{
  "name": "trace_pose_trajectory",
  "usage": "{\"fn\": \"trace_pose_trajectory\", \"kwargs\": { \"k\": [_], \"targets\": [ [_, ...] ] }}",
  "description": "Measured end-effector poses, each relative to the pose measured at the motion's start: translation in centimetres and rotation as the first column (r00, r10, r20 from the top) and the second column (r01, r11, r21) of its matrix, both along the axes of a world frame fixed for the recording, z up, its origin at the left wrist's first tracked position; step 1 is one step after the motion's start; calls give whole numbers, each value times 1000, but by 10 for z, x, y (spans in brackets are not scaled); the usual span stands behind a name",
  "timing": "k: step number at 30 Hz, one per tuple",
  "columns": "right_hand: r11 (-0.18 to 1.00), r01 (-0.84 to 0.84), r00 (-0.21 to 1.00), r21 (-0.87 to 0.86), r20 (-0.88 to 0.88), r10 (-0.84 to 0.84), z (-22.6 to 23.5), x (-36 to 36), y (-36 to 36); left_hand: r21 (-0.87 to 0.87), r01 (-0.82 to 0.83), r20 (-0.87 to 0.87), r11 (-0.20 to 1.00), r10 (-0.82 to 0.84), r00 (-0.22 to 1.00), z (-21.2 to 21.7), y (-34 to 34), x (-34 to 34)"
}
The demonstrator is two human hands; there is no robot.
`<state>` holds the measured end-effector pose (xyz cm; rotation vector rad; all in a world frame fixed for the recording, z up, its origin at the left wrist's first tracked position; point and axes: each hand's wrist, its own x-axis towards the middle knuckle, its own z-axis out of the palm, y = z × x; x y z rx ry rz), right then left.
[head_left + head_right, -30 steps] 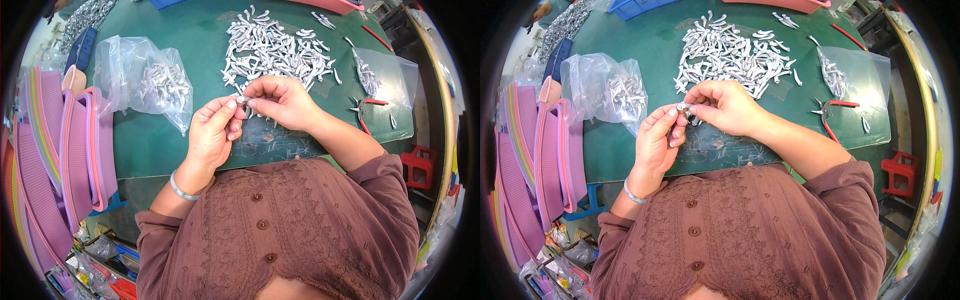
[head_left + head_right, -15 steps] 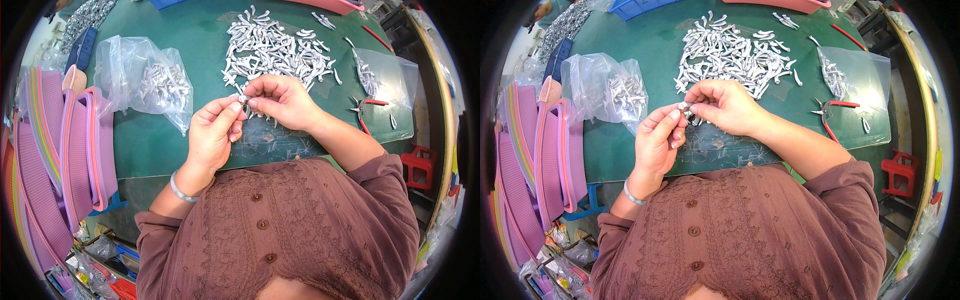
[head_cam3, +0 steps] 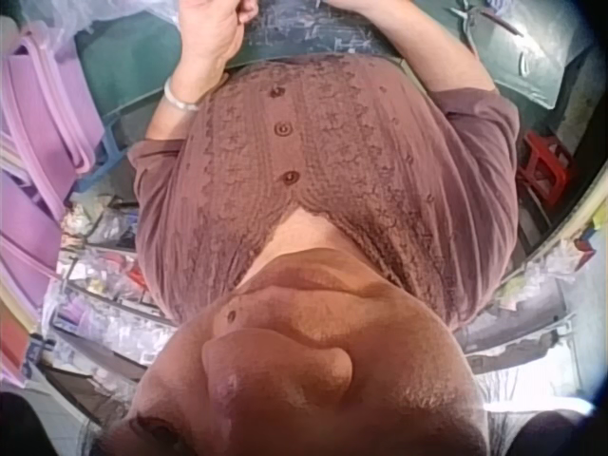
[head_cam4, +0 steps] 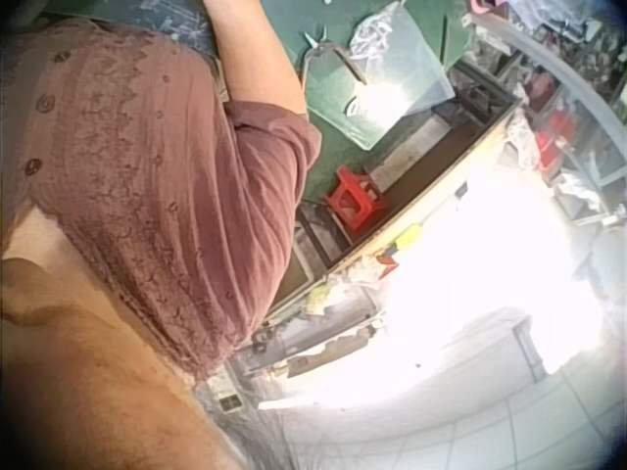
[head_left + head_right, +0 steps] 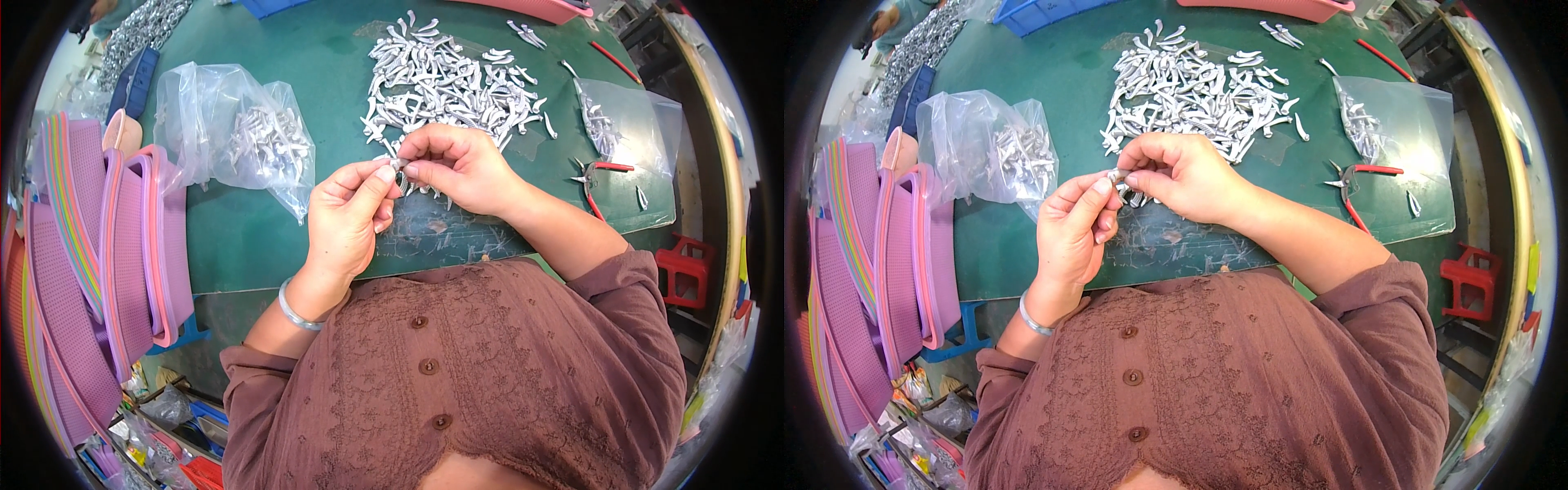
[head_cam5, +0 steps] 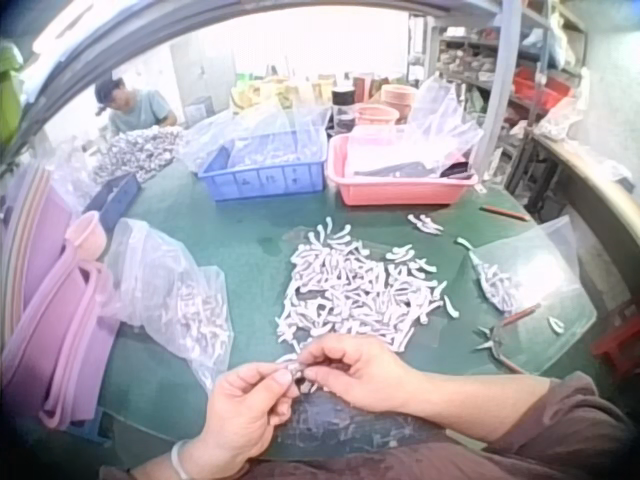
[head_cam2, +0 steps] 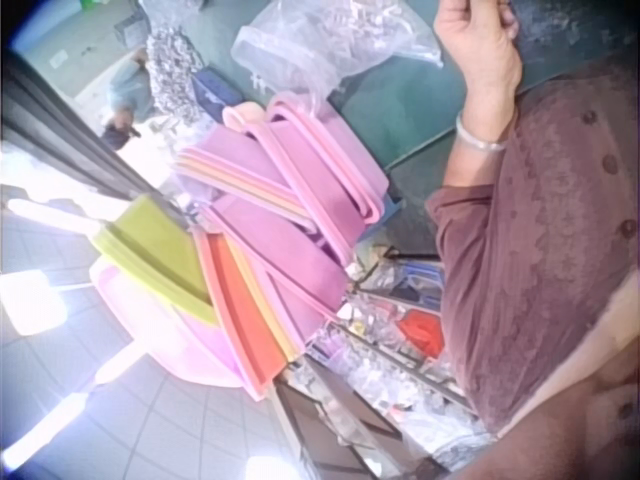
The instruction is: The person selects small silver components from a pile, fits a white piece into them by hand, and then uses pliers to secure a wire loop through the assembly.
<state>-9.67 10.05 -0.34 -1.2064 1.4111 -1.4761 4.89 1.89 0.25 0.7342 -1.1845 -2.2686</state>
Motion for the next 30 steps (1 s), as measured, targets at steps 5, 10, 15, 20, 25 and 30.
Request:
{"fn": "trace_pose_trajectory", "kwargs": {
  "k": [5, 10, 15, 20, 25, 30],
  "targets": [
    [1000, 2, 1000, -12, 13, -2, 1, 1, 0, 7, 7, 3, 1000, -8, 1000, 1, -2, 0],
    [998, -23, 996, -54, -91, 18, -2, -3, 3, -74, 9, 42, 997, -6, 999, 8, 3, -2],
    [972, -17, 910, -233, -406, -82, 14, -12, 10, -52, -17, 72, 998, 21, 997, 5, 3, -3],
    [872, 362, 668, -330, -560, -489, 73, -62, 76, 40, 66, 17, 997, -67, 998, 7, -1, -4],
    [366, 727, 171, -581, -363, -916, 104, -130, 187, 65, 124, -6, 990, -124, 992, 2, -1, 0],
    [298, 866, -33, -401, -641, -767, 81, -166, 222, 57, 122, 7, 991, -122, 992, 0, -2, 1]
  ]
}}
